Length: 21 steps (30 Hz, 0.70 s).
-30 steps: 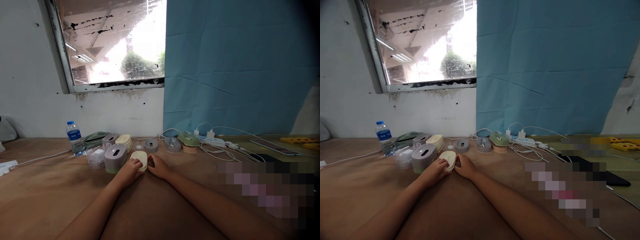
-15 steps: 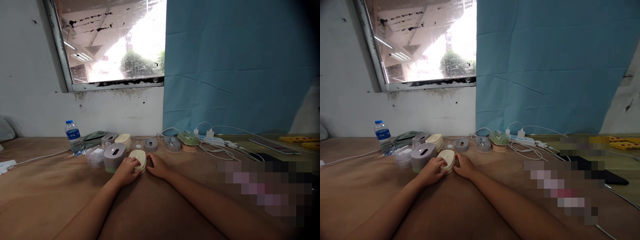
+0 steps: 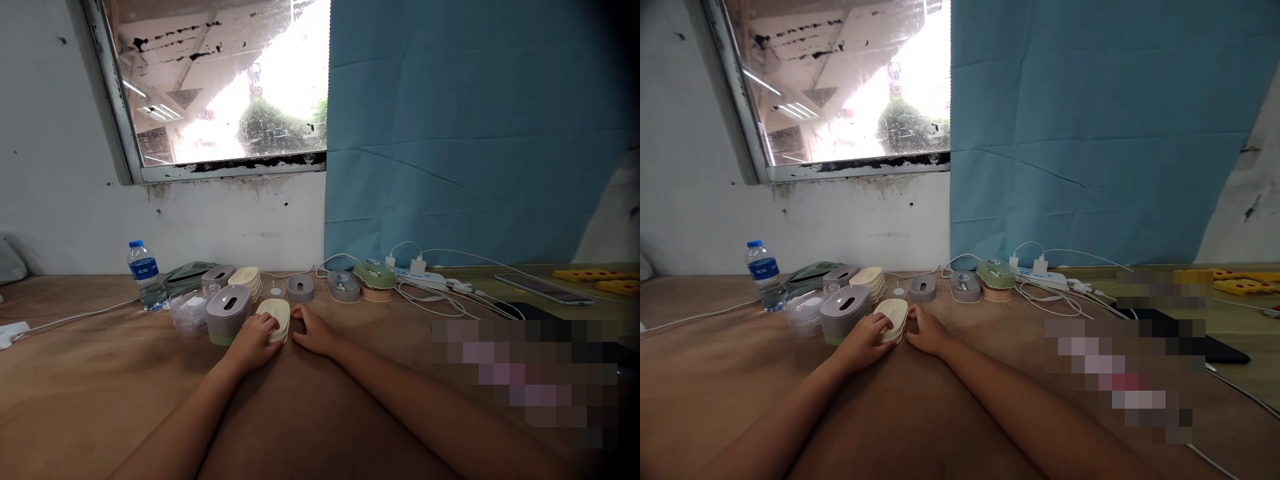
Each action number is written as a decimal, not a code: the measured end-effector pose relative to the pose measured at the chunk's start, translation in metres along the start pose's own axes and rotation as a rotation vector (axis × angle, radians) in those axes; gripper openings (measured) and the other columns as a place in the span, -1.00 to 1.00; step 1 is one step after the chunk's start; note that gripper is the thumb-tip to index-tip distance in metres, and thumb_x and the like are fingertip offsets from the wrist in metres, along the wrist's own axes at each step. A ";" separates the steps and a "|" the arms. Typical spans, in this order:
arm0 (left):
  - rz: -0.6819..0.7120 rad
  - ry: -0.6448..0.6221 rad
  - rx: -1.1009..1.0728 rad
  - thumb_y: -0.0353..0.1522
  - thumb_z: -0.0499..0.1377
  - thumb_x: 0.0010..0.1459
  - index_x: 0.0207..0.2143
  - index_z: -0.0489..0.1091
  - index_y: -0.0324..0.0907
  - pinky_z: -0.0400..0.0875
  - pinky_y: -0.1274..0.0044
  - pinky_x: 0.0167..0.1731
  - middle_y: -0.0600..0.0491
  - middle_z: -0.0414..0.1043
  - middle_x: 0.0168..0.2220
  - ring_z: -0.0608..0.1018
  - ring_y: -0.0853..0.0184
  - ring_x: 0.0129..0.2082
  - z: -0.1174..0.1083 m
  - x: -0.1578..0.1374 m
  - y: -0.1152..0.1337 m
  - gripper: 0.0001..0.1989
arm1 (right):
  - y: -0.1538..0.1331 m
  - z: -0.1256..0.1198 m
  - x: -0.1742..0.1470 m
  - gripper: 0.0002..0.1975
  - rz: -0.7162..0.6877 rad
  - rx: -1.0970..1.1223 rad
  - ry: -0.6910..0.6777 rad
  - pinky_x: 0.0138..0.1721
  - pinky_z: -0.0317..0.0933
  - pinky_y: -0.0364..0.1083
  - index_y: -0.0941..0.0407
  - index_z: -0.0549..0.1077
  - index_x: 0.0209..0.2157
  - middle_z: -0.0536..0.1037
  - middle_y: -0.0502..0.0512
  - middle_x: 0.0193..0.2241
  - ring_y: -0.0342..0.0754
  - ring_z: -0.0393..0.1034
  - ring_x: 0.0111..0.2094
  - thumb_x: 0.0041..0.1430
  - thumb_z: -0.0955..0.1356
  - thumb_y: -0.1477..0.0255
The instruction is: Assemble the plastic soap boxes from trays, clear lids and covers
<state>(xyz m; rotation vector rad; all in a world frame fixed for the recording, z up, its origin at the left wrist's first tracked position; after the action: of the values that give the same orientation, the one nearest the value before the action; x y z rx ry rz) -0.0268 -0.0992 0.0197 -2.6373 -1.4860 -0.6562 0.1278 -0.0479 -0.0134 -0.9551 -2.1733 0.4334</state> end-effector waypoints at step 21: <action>-0.042 -0.007 0.129 -0.30 0.07 0.03 -0.25 0.30 -0.16 0.21 0.47 -0.22 -0.02 0.33 -0.25 0.38 0.24 -0.21 0.003 0.000 -0.005 -0.78 | 0.030 -0.037 0.009 -0.57 0.003 -0.384 0.073 0.09 -0.13 0.09 0.17 0.28 -0.12 0.27 0.21 -0.01 0.11 0.02 0.08 -0.13 0.28 0.54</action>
<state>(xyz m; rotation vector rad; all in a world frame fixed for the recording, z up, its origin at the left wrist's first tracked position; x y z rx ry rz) -0.0301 -0.0959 0.0162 -2.5218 -1.5346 -0.5343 0.1650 -0.0205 0.0003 -1.1578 -2.2302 -0.0231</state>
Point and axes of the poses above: each hand's wrist, its own x-axis towards the middle knuckle, its own z-axis out of the palm, y = z × x, the point moved 3 cm from there along x, towards the middle knuckle
